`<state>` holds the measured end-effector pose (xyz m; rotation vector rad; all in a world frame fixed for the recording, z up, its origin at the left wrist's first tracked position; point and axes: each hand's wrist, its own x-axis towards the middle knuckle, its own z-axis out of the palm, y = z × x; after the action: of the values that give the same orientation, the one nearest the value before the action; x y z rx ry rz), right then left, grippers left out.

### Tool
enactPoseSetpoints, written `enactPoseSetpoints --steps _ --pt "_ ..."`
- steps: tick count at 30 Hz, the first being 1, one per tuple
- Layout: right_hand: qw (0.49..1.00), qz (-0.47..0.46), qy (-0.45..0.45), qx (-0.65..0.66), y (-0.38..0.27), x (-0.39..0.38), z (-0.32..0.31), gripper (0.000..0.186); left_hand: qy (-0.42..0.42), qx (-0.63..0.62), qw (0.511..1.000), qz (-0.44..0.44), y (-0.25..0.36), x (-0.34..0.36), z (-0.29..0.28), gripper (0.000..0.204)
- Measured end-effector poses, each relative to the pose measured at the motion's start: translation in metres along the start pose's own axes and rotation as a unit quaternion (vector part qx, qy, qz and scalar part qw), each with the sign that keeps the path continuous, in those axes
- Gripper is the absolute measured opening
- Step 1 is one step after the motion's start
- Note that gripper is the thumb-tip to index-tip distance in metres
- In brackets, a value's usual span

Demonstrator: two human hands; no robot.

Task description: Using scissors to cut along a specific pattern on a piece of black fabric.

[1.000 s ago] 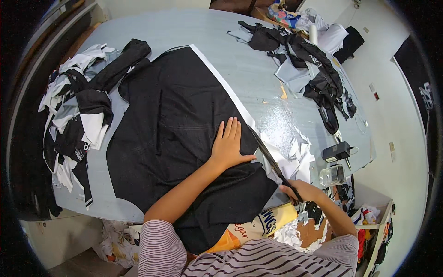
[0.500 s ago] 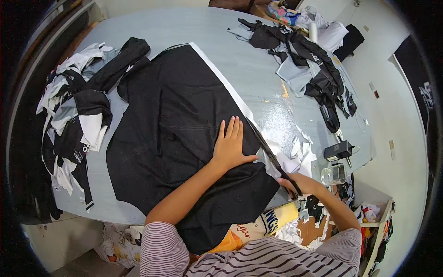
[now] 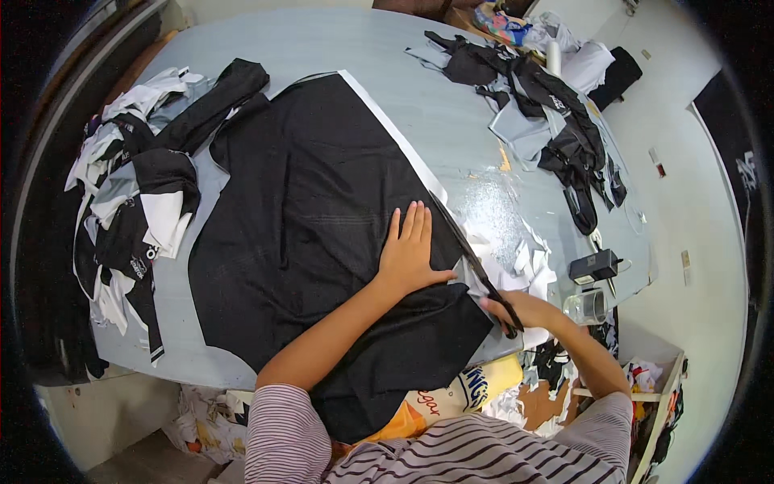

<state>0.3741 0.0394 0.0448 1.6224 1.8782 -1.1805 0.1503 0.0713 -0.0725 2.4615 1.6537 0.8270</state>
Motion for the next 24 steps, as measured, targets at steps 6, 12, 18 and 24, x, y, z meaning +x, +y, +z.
enactPoseSetpoints --steps 6,12,18,24 --pt "0.998 -0.026 0.065 0.003 0.003 0.012 0.007 0.056 -0.003 0.006 1.0 -0.005 0.0 0.001 0.001 0.116" --pt "1.0 -0.005 0.005 0.021 -0.011 0.016 -0.009 0.057 -0.008 -0.001 1.0 -0.003 0.0 0.0 0.002 0.115" --pt "0.997 -0.021 0.072 -0.01 -0.01 0.034 -0.005 0.059 0.02 -0.019 1.0 -0.01 -0.001 0.0 0.002 0.114" --pt "0.999 0.0 0.044 -0.006 -0.013 0.035 -0.013 0.064 0.018 -0.033 0.999 -0.006 0.001 -0.001 0.003 0.112"
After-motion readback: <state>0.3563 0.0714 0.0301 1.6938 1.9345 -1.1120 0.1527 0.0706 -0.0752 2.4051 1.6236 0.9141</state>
